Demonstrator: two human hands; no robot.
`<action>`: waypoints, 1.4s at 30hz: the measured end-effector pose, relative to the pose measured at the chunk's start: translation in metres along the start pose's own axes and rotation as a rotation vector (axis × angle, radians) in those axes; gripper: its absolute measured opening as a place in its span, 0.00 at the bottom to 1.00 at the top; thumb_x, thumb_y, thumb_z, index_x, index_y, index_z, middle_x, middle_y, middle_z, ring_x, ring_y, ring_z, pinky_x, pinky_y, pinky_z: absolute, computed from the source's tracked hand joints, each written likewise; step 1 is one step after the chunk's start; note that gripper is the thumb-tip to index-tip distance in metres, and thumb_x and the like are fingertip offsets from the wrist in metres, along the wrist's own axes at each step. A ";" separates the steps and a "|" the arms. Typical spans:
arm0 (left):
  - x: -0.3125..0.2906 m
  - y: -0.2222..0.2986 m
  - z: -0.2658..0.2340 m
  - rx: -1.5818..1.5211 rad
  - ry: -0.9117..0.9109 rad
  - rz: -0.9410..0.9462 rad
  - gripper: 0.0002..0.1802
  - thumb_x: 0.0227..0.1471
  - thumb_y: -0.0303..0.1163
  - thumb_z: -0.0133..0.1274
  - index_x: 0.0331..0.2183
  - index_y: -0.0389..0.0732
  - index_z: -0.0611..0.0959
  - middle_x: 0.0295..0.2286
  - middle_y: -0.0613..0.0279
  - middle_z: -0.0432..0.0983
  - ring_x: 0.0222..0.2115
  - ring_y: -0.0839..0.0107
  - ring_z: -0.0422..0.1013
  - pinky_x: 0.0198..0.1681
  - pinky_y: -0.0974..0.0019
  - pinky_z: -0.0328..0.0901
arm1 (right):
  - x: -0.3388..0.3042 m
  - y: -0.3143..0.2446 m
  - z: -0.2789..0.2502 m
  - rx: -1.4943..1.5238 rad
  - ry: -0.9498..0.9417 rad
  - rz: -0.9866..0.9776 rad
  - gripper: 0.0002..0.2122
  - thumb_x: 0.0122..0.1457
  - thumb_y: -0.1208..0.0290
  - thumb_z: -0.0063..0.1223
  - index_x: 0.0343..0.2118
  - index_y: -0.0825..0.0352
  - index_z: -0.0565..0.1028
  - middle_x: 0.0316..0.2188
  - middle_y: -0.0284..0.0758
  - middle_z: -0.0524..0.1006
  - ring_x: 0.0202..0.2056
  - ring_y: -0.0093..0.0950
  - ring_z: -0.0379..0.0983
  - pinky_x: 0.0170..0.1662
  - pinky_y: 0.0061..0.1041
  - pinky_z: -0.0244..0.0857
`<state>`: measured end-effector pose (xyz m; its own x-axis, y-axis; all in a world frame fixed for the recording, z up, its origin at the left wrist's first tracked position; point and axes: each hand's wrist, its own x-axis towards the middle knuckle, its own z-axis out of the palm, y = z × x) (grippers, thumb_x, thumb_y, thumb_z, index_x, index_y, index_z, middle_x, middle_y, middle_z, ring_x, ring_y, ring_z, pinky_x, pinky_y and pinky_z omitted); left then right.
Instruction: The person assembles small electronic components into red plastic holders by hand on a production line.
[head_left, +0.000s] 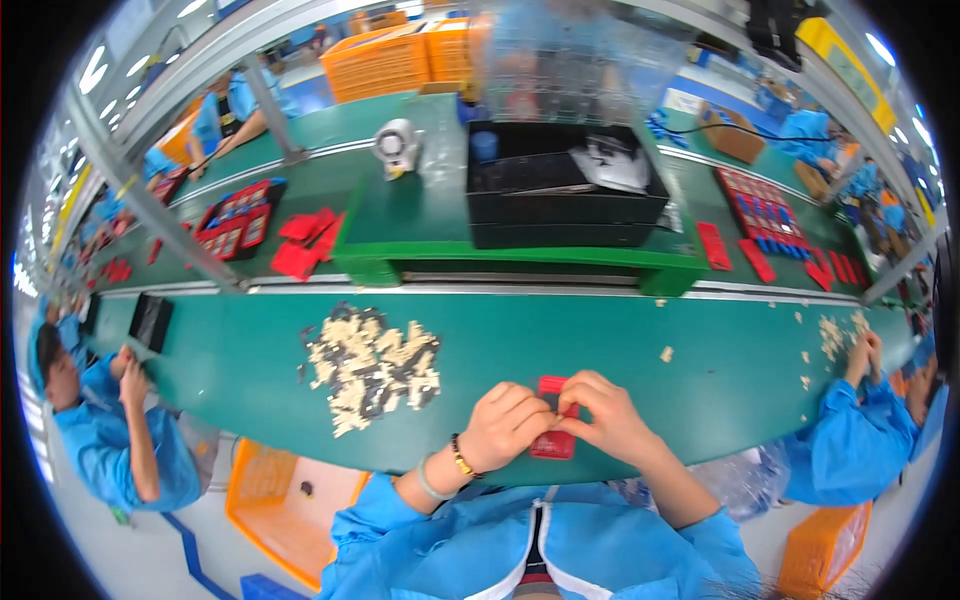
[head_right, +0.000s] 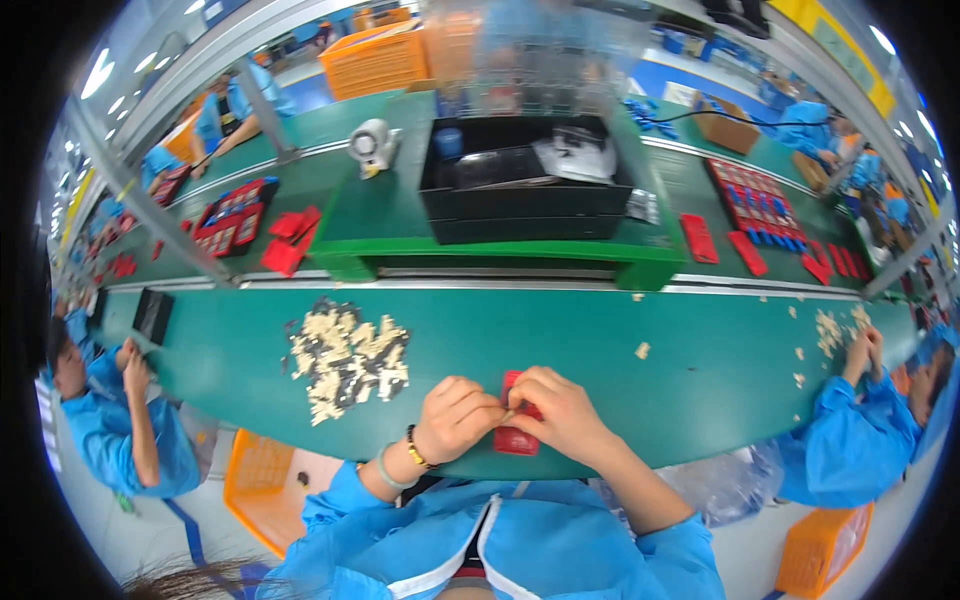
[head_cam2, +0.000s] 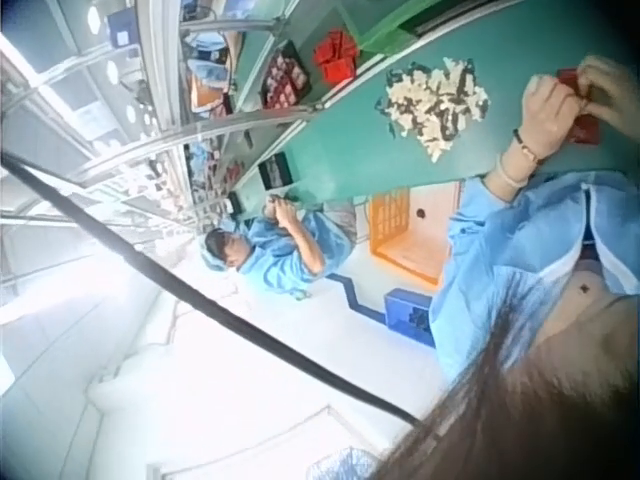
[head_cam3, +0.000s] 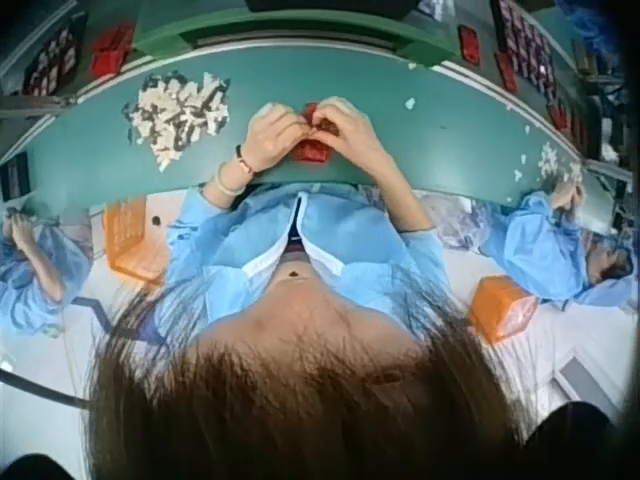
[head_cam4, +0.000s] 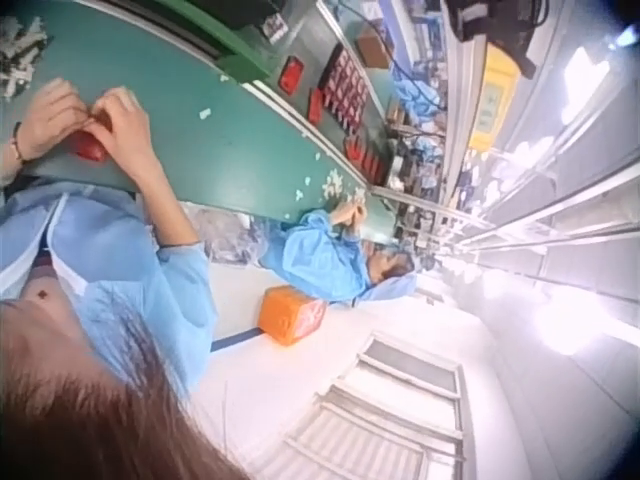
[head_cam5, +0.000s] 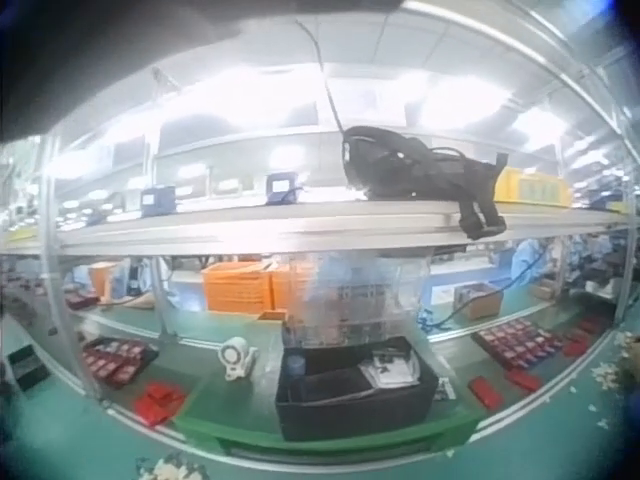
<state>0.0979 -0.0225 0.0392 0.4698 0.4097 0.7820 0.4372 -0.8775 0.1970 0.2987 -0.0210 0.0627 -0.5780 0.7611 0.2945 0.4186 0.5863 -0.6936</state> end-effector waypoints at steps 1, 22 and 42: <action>0.000 0.002 -0.001 0.016 0.014 -0.004 0.09 0.35 0.26 0.60 0.26 0.42 0.80 0.27 0.68 0.75 0.26 0.71 0.69 0.27 0.68 0.61 | 0.001 -0.004 0.001 -0.047 0.055 -0.031 0.10 0.43 0.73 0.63 0.28 0.64 0.72 0.29 0.32 0.72 0.33 0.32 0.71 0.35 0.29 0.66; -0.012 0.004 -0.001 0.081 0.076 0.008 0.09 0.37 0.27 0.58 0.27 0.40 0.79 0.27 0.65 0.75 0.24 0.71 0.68 0.25 0.68 0.60 | 0.011 -0.011 0.000 -0.088 0.129 -0.162 0.10 0.41 0.76 0.63 0.24 0.65 0.71 0.27 0.32 0.72 0.29 0.31 0.70 0.32 0.28 0.66; 0.003 0.008 0.022 -0.248 -0.305 -0.366 0.11 0.41 0.20 0.51 0.33 0.40 0.75 0.30 0.57 0.71 0.35 0.58 0.68 0.38 0.58 0.65 | -0.029 -0.002 0.017 -0.429 0.268 0.160 0.16 0.38 0.74 0.65 0.33 0.65 0.75 0.41 0.36 0.73 0.46 0.36 0.67 0.48 0.37 0.58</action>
<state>0.1200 -0.0233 0.0296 0.5381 0.7211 0.4364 0.4373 -0.6815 0.5868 0.3029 -0.0488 0.0440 -0.3077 0.8614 0.4040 0.7679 0.4756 -0.4291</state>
